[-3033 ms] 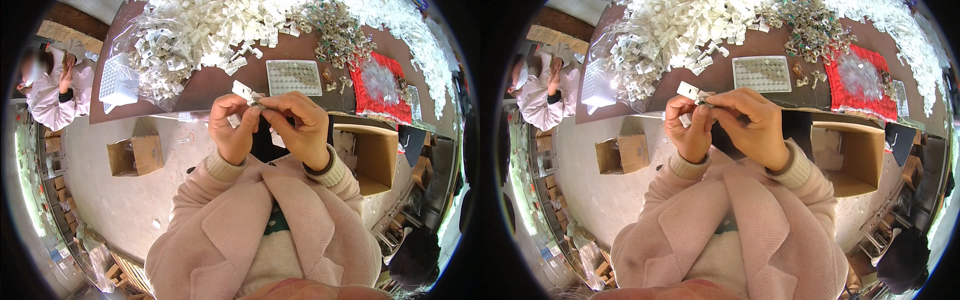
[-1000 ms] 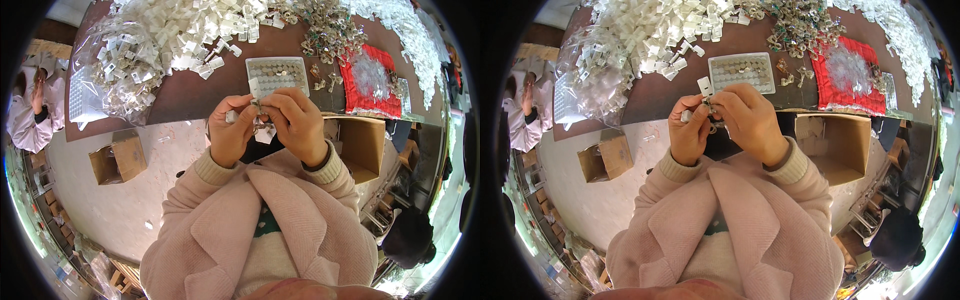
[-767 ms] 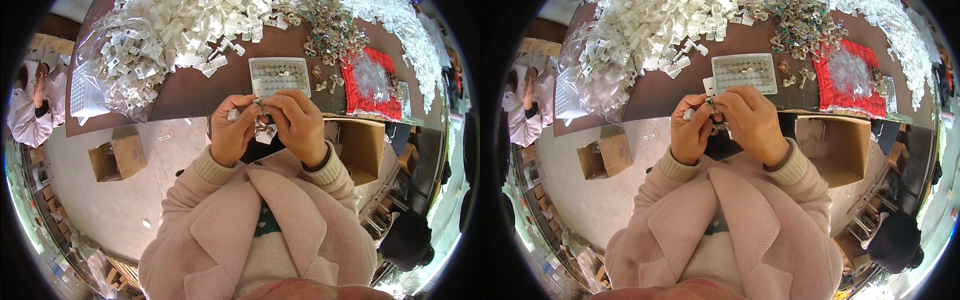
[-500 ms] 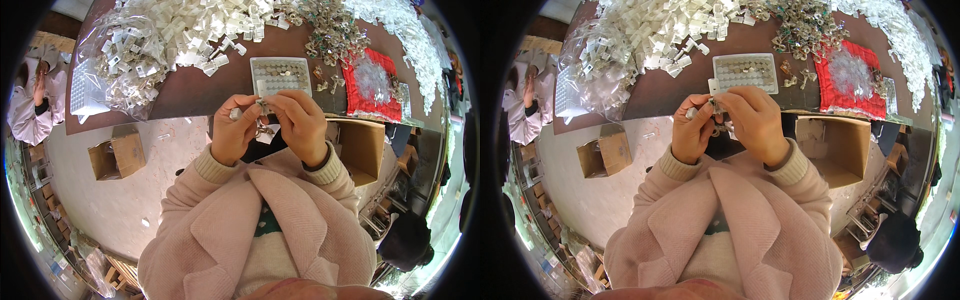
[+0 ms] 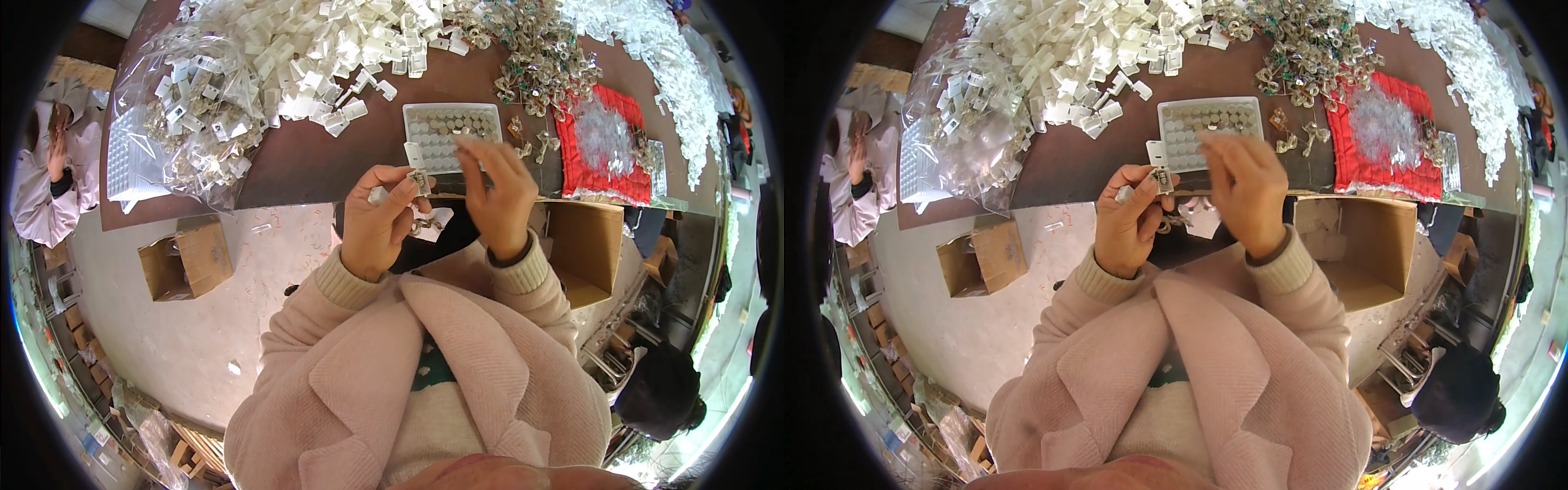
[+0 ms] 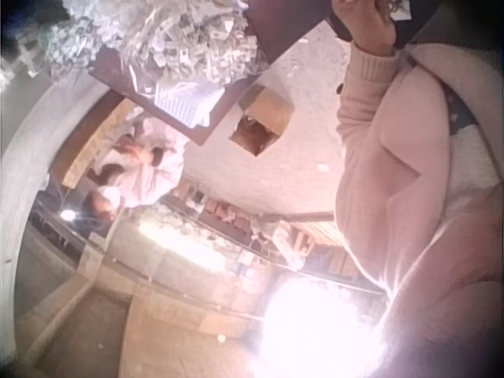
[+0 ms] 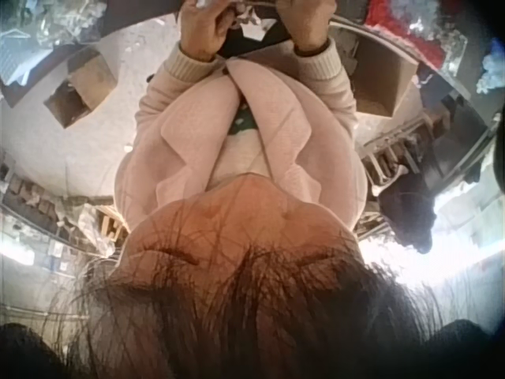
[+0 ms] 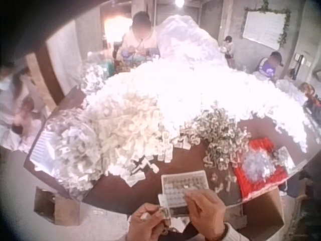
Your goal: The person repeatedly picks small white plastic housings and metal contacts from a table, inserts the contacts into the housings, and places the assembled units into a clear plastic tray. The person handles items one at a time and continues the cycle throughout the clip.
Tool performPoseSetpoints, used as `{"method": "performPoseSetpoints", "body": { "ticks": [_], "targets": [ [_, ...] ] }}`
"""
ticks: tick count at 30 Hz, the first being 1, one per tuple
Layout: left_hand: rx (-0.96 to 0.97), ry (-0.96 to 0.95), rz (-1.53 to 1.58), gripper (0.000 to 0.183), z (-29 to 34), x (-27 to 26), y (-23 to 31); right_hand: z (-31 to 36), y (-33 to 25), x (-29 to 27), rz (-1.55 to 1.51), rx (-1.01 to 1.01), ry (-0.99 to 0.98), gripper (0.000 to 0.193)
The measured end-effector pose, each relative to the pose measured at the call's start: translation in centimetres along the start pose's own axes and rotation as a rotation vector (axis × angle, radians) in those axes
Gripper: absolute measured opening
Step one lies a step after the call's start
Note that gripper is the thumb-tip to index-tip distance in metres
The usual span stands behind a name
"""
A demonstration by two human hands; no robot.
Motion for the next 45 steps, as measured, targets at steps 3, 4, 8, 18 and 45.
{"method": "performPoseSetpoints", "body": {
  "ticks": [3,4,8,18,45],
  "targets": [
    [0.007,-0.028,-0.021,0.014,-0.1,0.1,0.4,-1.3,2.0,0.8,0.199,0.013,-0.002,0.021],
    [0.003,-0.032,-0.022,0.014,-0.1,0.0,0.5,-1.4,2.3,1.2,0.231,0.007,-0.002,0.022],
    [-0.003,-0.036,-0.022,0.015,-0.3,0.0,0.6,-1.3,2.8,2.2,0.296,-0.022,-0.057,0.021],
    [0.014,-0.039,0.033,0.013,-0.4,0.3,0.7,-0.7,-2.9,0.8,-0.075,-0.144,-0.102,0.016],
    [-0.104,-0.116,0.082,0.021,2.5,2.5,0.0,1.9,-0.6,3.4,-1.015,0.303,-0.177,0.016]
  ]
}}
Point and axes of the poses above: each hand's wrist, its own z-axis away from the middle knuckle, its own x-axis out of the palm, y = z × x, the point moved 9 cm from there along -z, towards the middle knuckle, and after that the axes turned 15 degrees about -y, right-handed, at the moved point
